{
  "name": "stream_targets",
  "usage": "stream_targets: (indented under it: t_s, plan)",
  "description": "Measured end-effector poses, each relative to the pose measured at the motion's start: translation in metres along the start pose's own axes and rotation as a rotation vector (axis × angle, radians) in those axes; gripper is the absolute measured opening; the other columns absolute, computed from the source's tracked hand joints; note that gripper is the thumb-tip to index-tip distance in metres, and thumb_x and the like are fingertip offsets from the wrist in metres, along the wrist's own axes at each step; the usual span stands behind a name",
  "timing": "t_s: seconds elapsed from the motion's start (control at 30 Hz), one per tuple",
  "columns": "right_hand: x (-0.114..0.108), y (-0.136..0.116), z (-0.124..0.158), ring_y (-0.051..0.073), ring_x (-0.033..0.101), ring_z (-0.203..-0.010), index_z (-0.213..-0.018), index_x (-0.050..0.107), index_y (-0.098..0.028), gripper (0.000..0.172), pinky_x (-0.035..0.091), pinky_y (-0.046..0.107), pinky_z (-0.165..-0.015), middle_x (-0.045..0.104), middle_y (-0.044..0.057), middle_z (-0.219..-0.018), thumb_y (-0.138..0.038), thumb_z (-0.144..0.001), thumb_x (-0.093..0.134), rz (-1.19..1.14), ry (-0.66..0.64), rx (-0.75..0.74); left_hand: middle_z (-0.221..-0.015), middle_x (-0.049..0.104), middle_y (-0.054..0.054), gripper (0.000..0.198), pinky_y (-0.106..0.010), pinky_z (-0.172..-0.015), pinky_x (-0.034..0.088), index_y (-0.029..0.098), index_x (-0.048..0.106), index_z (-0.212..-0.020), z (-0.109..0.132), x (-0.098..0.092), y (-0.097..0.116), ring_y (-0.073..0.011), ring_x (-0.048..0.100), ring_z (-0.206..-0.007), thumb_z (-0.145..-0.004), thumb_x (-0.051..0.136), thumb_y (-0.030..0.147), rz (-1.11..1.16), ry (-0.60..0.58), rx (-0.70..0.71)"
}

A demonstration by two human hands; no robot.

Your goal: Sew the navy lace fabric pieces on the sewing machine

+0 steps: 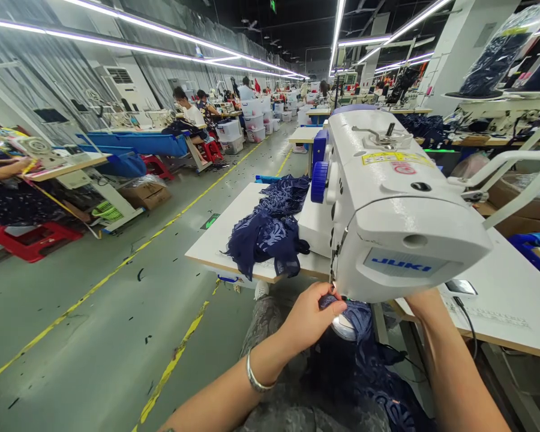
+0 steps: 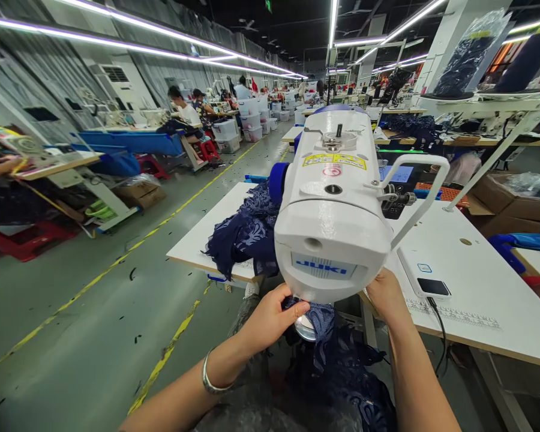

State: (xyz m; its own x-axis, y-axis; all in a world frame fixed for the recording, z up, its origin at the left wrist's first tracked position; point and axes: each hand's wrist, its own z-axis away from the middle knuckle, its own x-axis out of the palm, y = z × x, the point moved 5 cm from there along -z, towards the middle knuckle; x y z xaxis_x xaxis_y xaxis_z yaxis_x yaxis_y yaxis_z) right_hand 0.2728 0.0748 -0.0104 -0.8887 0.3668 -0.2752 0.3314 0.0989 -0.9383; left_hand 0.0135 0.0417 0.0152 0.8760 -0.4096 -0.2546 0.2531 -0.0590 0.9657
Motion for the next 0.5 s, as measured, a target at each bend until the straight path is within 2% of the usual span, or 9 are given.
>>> stream_targets:
  t_s: [0.1, 0.23, 0.37, 0.5]
  plan:
    - [0.015, 0.006, 0.034, 0.022, 0.059, -0.068, -0.072, 0.075, -0.023, 0.021, 0.048, 0.033, -0.064, 0.065, 0.002, -0.06, -0.043, -0.071, 0.077, -0.222, -0.07, 0.145, -0.113, 0.067, -0.009, 0.035, -0.037, -0.097, 0.043, 0.017, 0.066, -0.116, 0.001, -0.001, 0.003, -0.0257, 0.059, -0.109, -0.085, 0.061, 0.032, -0.025, 0.006, -0.012]
    - [0.03, 0.002, 0.068, 0.017, 0.058, -0.068, -0.082, 0.076, -0.025, 0.032, 0.049, 0.029, -0.064, 0.068, 0.001, -0.072, -0.055, -0.071, 0.076, -0.395, -0.115, 0.232, -0.115, 0.067, -0.008, 0.037, -0.036, -0.096, 0.043, 0.018, 0.064, -0.119, 0.001, 0.0, 0.002, -0.0255, 0.059, -0.109, -0.085, 0.061, 0.032, -0.034, 0.003, 0.001]
    - [0.036, -0.01, 0.082, 0.014, 0.058, -0.073, -0.086, 0.075, -0.026, 0.027, 0.05, 0.023, -0.069, 0.069, 0.001, -0.08, -0.049, -0.073, 0.079, -0.501, -0.161, 0.287, -0.118, 0.066, -0.009, 0.036, -0.037, -0.096, 0.043, 0.017, 0.064, -0.118, 0.001, 0.001, -0.001, -0.0256, 0.059, -0.109, -0.085, 0.061, 0.032, -0.033, 0.013, 0.017]
    - [0.036, -0.017, 0.084, 0.015, 0.06, -0.075, -0.092, 0.071, -0.025, 0.029, 0.051, 0.024, -0.07, 0.07, 0.002, -0.085, -0.047, -0.075, 0.078, -0.471, -0.151, 0.248, -0.119, 0.066, -0.008, 0.035, -0.036, -0.096, 0.042, 0.017, 0.065, -0.117, 0.001, 0.002, 0.0, -0.025, 0.058, -0.11, -0.085, 0.061, 0.031, -0.032, 0.016, 0.016]
